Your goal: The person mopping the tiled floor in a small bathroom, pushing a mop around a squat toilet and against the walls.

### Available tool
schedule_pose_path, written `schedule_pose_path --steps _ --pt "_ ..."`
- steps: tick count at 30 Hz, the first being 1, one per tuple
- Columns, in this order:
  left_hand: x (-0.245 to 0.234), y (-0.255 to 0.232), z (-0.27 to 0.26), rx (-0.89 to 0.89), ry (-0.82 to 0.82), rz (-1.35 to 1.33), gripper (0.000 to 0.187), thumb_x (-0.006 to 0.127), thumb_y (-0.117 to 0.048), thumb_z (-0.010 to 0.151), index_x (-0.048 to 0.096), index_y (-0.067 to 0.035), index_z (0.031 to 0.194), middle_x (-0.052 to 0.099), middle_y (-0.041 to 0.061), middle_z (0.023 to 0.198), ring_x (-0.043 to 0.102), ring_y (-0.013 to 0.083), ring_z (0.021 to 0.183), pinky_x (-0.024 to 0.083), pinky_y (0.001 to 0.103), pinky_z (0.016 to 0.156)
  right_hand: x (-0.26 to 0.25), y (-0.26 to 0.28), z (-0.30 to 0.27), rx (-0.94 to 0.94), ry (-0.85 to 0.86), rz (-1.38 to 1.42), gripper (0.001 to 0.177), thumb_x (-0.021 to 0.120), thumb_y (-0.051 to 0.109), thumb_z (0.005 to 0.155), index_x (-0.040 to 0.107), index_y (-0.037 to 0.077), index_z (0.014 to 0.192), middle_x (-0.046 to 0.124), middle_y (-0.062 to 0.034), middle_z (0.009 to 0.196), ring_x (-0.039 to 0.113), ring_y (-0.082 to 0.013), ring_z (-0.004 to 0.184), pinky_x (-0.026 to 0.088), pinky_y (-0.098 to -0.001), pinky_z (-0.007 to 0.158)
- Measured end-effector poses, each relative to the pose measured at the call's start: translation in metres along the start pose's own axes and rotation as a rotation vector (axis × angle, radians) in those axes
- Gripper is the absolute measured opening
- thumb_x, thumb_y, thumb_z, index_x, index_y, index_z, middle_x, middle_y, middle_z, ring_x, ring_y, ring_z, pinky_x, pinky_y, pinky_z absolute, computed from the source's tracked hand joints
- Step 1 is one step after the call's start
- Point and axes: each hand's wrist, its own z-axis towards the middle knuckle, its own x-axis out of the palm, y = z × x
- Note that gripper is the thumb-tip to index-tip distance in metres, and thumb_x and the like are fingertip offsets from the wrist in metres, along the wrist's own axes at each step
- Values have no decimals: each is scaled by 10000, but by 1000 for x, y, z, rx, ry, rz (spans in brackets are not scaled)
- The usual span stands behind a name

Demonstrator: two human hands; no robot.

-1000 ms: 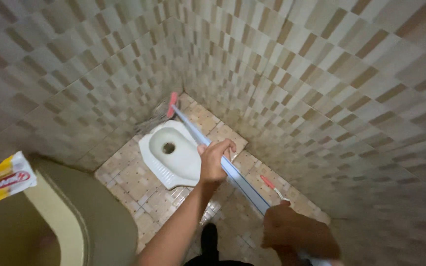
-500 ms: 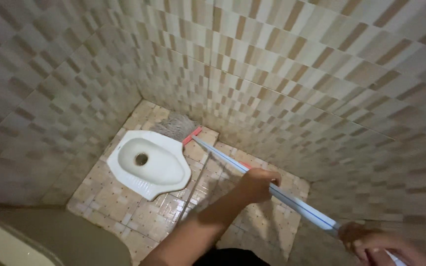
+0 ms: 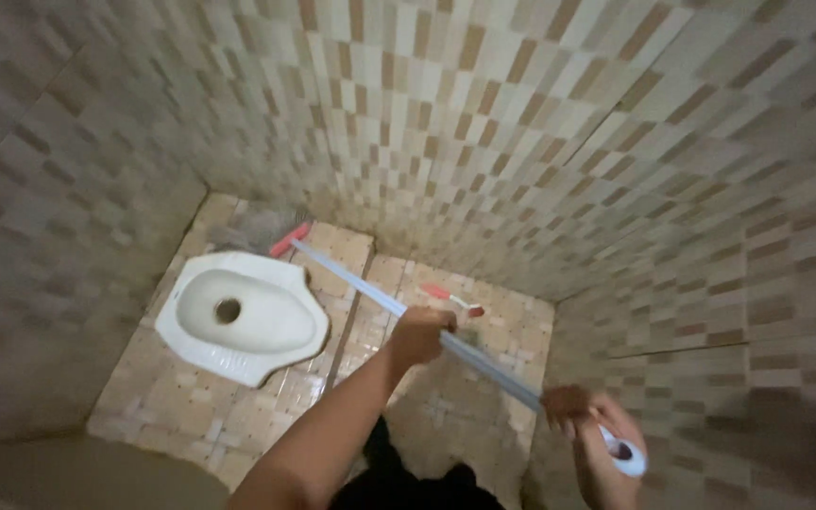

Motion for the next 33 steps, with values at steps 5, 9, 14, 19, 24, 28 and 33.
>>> schedule_pose_path --steps 5,9,14,19,24,28,33 --pt "-4 -78 17 90 -127 -193 157 699 -81 696 668 -132 841 707 101 786 698 352 779 527 454 689 -58 57 0 -199 156 -132 183 593 164 976 652 24 876 690 -94 766 673 -183 700 578 -384 753" --pt "1 -103 24 -97 73 -156 131 664 -117 764 699 -129 890 730 126 847 706 359 839 531 458 734 -74 67 3 -259 226 -183 193 538 92 893 707 10 937 714 -107 759 661 -159 621 537 -338 619" --pt "15 -102 21 -151 58 -161 242 690 -193 771 712 -106 996 718 161 871 692 370 844 532 456 719 -59 42 -3 -319 112 94 213 461 -5 986 663 4 919 674 -125 768 526 -138 629 495 -356 685" --pt "39 -135 14 -132 39 -194 111 650 -201 834 701 -107 804 727 105 804 709 306 773 539 415 694 -100 38 -19 -322 137 111 204 450 -8 951 646 -4 897 632 -108 771 516 -164 639 424 -347 587" --pt "53 -205 7 -87 -34 -277 77 662 -147 673 656 -81 713 673 111 648 696 302 653 526 398 592 -158 68 -14 -369 231 -58 177 478 16 952 649 -2 906 629 -101 791 521 -162 662 431 -340 606" --pt "81 -236 1 -209 -27 -426 57 623 -138 767 646 -116 721 643 80 638 680 252 633 507 362 604 -167 70 -43 -391 303 -197 159 501 35 952 651 0 912 626 -95 807 526 -161 680 436 -334 622" --pt "113 -222 -22 -379 38 -320 81 746 -142 726 688 -99 689 670 128 651 702 322 676 549 417 662 -193 64 -78 -332 304 -209 140 529 59 953 653 2 921 623 -88 828 531 -160 702 443 -327 642"
